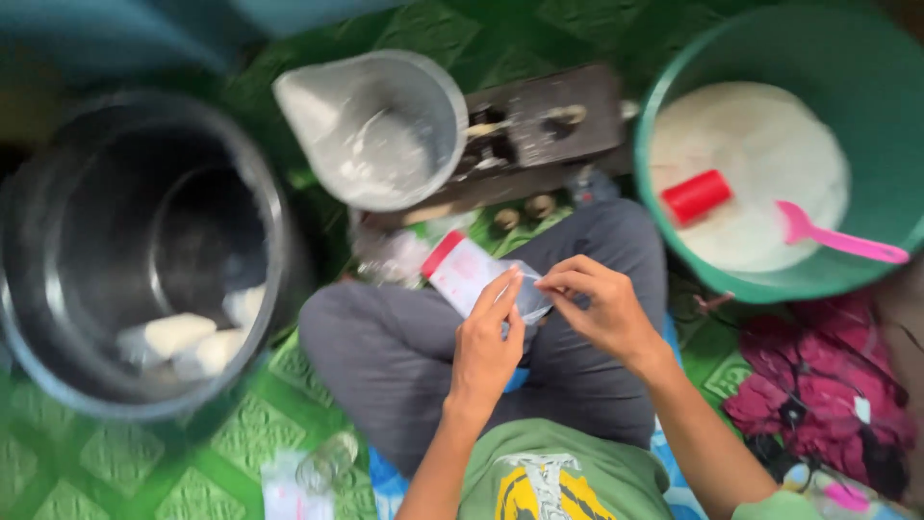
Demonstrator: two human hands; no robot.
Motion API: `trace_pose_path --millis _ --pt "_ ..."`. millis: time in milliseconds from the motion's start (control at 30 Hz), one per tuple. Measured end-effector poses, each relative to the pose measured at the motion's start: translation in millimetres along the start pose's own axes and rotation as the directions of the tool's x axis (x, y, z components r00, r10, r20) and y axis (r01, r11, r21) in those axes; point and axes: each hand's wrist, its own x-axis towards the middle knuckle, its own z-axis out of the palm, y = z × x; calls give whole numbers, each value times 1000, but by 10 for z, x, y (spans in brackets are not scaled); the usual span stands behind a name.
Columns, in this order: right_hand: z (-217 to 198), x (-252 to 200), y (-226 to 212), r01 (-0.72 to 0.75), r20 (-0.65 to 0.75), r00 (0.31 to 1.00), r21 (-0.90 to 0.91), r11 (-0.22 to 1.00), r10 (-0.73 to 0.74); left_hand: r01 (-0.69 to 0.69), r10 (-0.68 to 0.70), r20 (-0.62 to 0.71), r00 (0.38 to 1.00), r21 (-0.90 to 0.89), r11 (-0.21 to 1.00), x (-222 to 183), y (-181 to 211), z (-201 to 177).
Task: Manually scooping white powdered food from a large basin into individual plastic bags for packaging.
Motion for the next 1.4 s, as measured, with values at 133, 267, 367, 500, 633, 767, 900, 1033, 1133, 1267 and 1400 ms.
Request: trace_pose_path --millis 133,267,367,500,633,767,900,1033,1133,1267,1400 --pt "-319 10 144 -34 -20 999 131 991 37 15 -13 38 999 -48 999 119 188 225" --pt "-656 5 286 -121 -15 992 164 979 125 14 -8 66 998 -78 997 158 268 549" --pt "-832 -35 475 -173 15 985 194 966 173 54 -45 80 996 -117 992 174 365 730" --pt "-990 -100 654 -244 31 969 218 945 243 85 -76 86 993 -102 991 224 501 865" --pt "-1065 -95 924 -345 -101 927 144 927 361 76 -65 102 993 -109 991 316 552 938" --pt "-1096 -147 1669 -310 -255 936 -268 912 244 73 -62 107 992 -102 992 402 572 936" --pt "-1016 -213 2343 -418 -243 908 -609 674 342 92 -81 146 986 -67 994 489 664 903" --pt "-1006 -131 2565 -377 -217 923 -670 639 317 116 -103 169 980 -68 991 538 712 932" --pt "-1076 -48 2616 -344 -233 939 -669 659 254 112 -94 177 980 -100 989 569 730 960" --pt "-1120 -13 2757 -430 -231 902 -565 704 365 82 -57 187 981 -131 988 594 711 1010" --pt "-1080 -22 2729 -483 -170 862 -559 674 477 60 -51 181 982 -44 997 619 683 1068"
